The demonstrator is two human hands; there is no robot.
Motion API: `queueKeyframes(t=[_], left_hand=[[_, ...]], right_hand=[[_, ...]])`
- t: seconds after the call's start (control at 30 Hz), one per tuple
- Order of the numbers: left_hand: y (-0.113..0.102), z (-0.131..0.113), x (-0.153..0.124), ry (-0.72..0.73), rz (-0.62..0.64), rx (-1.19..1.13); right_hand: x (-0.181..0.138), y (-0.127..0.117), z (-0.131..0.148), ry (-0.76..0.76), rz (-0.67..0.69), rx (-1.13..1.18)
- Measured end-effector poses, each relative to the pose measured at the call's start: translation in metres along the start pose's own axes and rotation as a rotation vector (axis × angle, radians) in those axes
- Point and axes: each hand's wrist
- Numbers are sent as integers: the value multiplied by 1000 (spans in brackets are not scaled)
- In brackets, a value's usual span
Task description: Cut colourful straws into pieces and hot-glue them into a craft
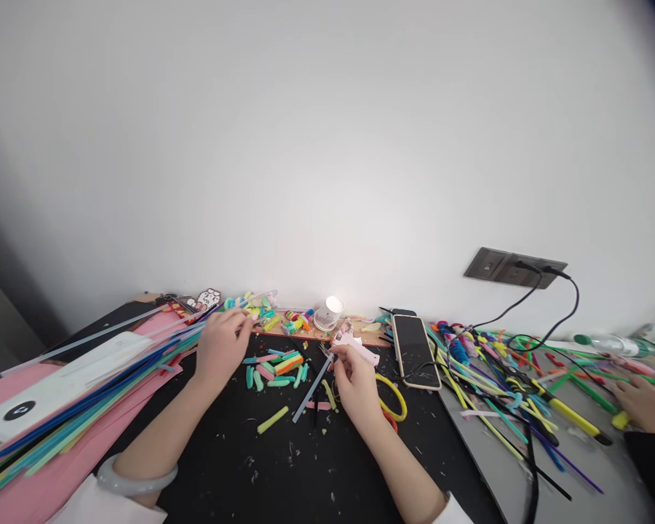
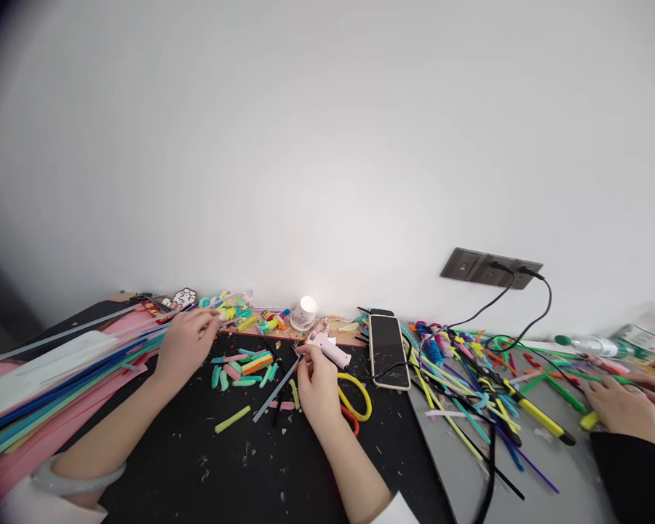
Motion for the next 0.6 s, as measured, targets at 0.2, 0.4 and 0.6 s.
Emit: queueKeyframes(t=[0.2,0.4,0.6], left_hand=[[8,19,-2,-266,122,230],[13,21,-1,-91,-9,96],[16,20,-1,182,-107,-63]], right_hand=[[-1,1,-2,8,21,18],[-1,1,-2,17,12,46],[-2,0,2,63,62,113]])
Point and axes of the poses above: each hand's wrist, its own x-axis towards the middle knuckle, its own y-axis out of the palm, z = x × y, and after that the axes turned 1 degree about -z, right-handed
